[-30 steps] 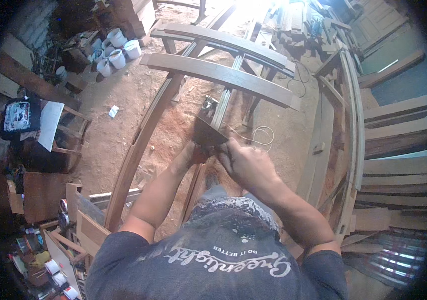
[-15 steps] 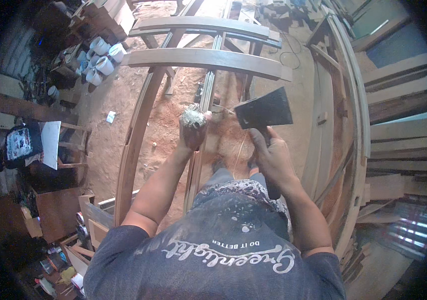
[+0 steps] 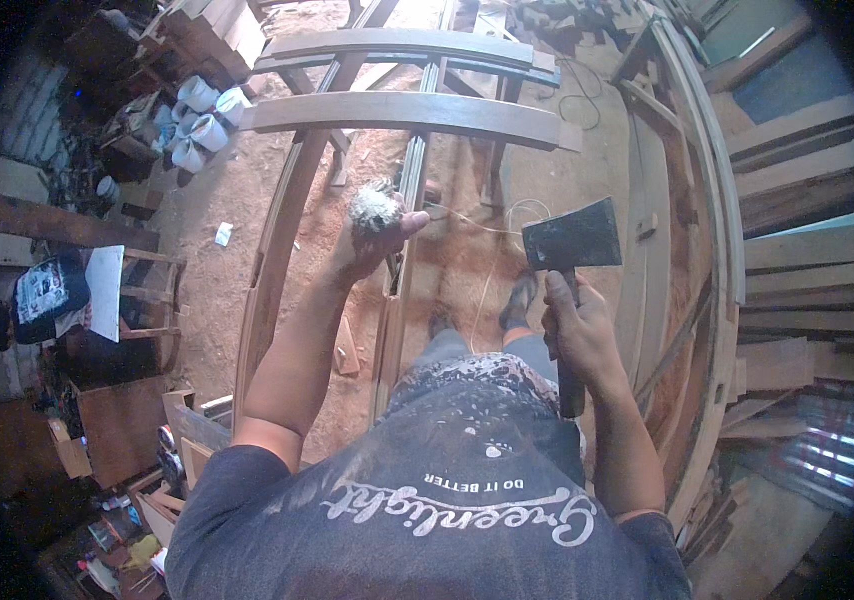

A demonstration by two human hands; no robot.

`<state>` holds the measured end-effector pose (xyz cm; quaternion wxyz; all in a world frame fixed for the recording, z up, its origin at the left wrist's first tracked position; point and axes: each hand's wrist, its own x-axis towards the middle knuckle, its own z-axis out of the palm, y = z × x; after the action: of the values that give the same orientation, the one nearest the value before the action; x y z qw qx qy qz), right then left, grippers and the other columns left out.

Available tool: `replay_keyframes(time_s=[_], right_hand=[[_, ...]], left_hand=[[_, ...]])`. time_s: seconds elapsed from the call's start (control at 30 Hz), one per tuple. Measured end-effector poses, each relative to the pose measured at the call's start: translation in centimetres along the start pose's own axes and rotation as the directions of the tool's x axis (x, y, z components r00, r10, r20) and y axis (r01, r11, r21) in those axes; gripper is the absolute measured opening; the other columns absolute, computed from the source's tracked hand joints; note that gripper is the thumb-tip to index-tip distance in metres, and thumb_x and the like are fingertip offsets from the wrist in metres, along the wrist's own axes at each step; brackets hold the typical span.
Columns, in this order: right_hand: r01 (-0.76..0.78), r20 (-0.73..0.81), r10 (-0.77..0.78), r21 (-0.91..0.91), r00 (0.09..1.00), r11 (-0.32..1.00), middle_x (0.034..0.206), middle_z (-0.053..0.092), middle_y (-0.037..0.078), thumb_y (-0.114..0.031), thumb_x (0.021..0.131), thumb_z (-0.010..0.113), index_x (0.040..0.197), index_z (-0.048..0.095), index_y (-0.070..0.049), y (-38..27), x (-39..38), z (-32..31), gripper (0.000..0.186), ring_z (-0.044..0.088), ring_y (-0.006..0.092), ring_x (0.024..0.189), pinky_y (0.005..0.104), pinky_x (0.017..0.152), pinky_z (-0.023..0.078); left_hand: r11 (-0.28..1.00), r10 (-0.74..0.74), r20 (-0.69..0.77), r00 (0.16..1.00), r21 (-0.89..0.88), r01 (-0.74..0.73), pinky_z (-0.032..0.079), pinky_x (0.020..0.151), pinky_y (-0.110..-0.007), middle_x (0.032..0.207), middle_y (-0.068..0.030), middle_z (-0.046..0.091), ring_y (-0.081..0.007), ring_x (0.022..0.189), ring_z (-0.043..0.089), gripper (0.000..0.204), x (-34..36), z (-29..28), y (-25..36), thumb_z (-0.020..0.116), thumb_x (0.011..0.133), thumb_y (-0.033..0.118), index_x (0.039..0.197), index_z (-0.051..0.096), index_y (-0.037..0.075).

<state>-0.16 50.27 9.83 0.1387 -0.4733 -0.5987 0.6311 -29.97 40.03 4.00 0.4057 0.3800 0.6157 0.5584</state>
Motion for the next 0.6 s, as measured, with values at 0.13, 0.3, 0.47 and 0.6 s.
replay_keyframes(time_s=[0.13,0.3,0.47,0.6], right_hand=[[0.003,0.065,-0.003,-0.010,0.998,1.000,0.060,0.047,-0.001,-0.046,0.104,0.053,0.091,0.049,-0.009,-0.3,0.1,0.4,0.040,0.045,0.0097,0.044,0.0266,0.039,0.038],[0.055,0.126,-0.047,-0.062,0.991,0.997,0.063,0.049,0.000,-0.046,0.104,0.052,0.093,0.051,-0.007,-2.5,0.4,1.4,0.040,0.048,0.0096,0.048,0.0265,0.041,0.039],[0.238,0.190,-0.216,-0.102,0.958,0.966,0.067,0.050,0.000,-0.048,0.106,0.047,0.105,0.053,-0.005,-7.7,0.8,2.4,0.043,0.048,0.0083,0.053,0.0240,0.044,0.038],[0.705,0.171,-0.686,-0.242,0.708,0.667,0.078,0.055,0.005,-0.041,0.104,0.049,0.115,0.053,-0.004,-8.9,2.5,5.4,0.039,0.051,0.0157,0.061,0.0297,0.053,0.040]], left_hand=[[0.982,0.160,-0.014,0.987,0.105,-0.158,0.048,0.068,-0.028,0.079,0.0013,0.058,-0.0084,0.076,0.055,0.032,0.5,0.8,-1.6,0.081,0.087,0.029,0.095,0.062,0.003],[0.982,0.178,-0.014,0.984,0.066,-0.177,0.050,0.065,-0.028,0.075,0.0018,0.061,-0.0074,0.072,0.057,0.031,0.1,1.2,-1.6,0.082,0.087,0.027,0.089,0.062,0.004],[0.964,0.244,-0.032,0.969,0.117,-0.239,0.052,0.067,-0.030,0.078,-0.0026,0.067,-0.0102,0.072,0.060,0.029,-0.4,1.6,-2.0,0.081,0.087,0.025,0.087,0.065,0.001],[0.953,0.228,0.021,0.973,0.202,-0.228,0.053,0.070,-0.031,0.081,-0.0060,0.070,-0.0119,0.075,0.064,0.025,-0.7,1.1,-1.4,0.080,0.088,0.022,0.089,0.068,0.001]])
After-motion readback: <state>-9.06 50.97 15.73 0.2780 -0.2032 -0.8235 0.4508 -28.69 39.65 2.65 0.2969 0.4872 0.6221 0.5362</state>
